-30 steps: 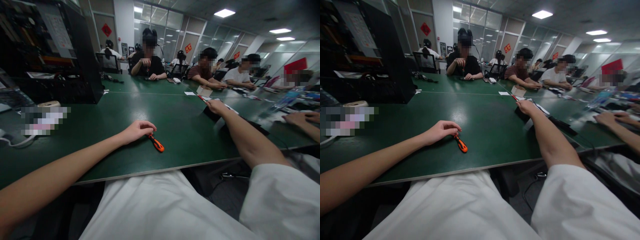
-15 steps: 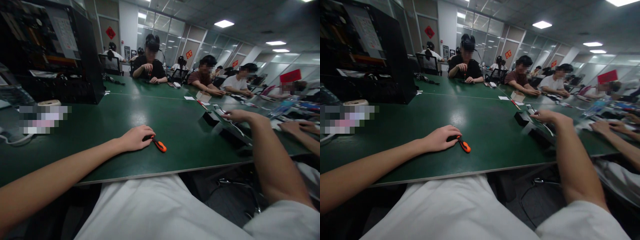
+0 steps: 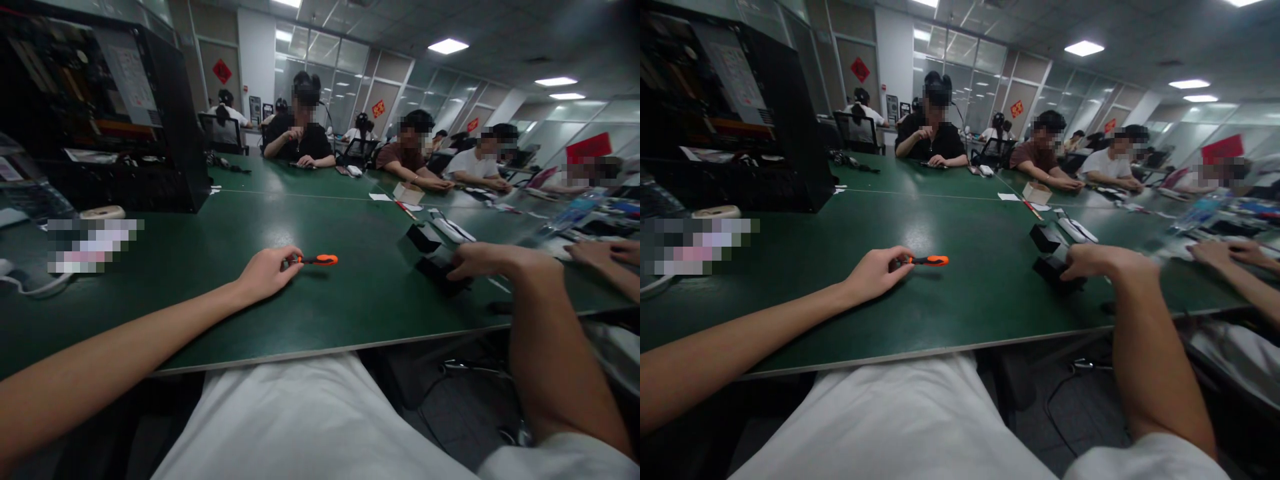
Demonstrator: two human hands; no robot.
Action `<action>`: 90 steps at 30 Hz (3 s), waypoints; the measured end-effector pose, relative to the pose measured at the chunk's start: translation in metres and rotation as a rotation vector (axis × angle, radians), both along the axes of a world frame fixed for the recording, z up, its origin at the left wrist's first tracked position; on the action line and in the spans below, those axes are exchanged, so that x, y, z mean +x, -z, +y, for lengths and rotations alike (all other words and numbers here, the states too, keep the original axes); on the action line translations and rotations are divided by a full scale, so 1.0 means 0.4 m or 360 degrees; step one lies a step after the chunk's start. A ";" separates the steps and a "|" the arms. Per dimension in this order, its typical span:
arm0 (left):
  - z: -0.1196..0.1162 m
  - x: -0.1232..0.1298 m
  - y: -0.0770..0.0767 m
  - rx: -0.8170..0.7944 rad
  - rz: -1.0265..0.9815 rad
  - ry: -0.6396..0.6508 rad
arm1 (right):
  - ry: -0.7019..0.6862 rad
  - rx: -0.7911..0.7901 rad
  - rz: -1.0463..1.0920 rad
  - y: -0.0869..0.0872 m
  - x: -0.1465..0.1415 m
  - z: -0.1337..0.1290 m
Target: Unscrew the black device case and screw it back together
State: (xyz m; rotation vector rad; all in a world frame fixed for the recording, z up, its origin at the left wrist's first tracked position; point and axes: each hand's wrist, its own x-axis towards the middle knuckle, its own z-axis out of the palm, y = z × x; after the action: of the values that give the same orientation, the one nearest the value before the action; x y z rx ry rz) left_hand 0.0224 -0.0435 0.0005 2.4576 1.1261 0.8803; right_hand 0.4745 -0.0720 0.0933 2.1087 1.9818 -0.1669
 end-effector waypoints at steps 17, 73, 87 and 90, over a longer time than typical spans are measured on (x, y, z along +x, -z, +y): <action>0.000 0.006 -0.010 -0.0294 -0.0880 0.0027 | -0.1507 0.0071 0.0396 -0.122 -0.583 0.103; -0.017 0.007 -0.033 -0.0460 -0.0251 0.0183 | -0.1342 0.0142 0.0247 -0.237 -0.502 0.064; -0.014 0.006 -0.027 -0.0454 -0.0240 0.0194 | -0.1323 0.0093 0.0262 -0.249 -0.520 0.041; -0.014 0.006 -0.027 -0.0462 -0.0245 0.0204 | -0.1338 0.0077 0.0316 -0.251 -0.527 0.036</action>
State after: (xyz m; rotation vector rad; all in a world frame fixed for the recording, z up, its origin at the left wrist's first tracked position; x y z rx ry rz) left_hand 0.0248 -0.0491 0.0111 2.1601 0.9567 0.7911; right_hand 0.2638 -0.0576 0.1936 1.1460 2.8100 -0.1712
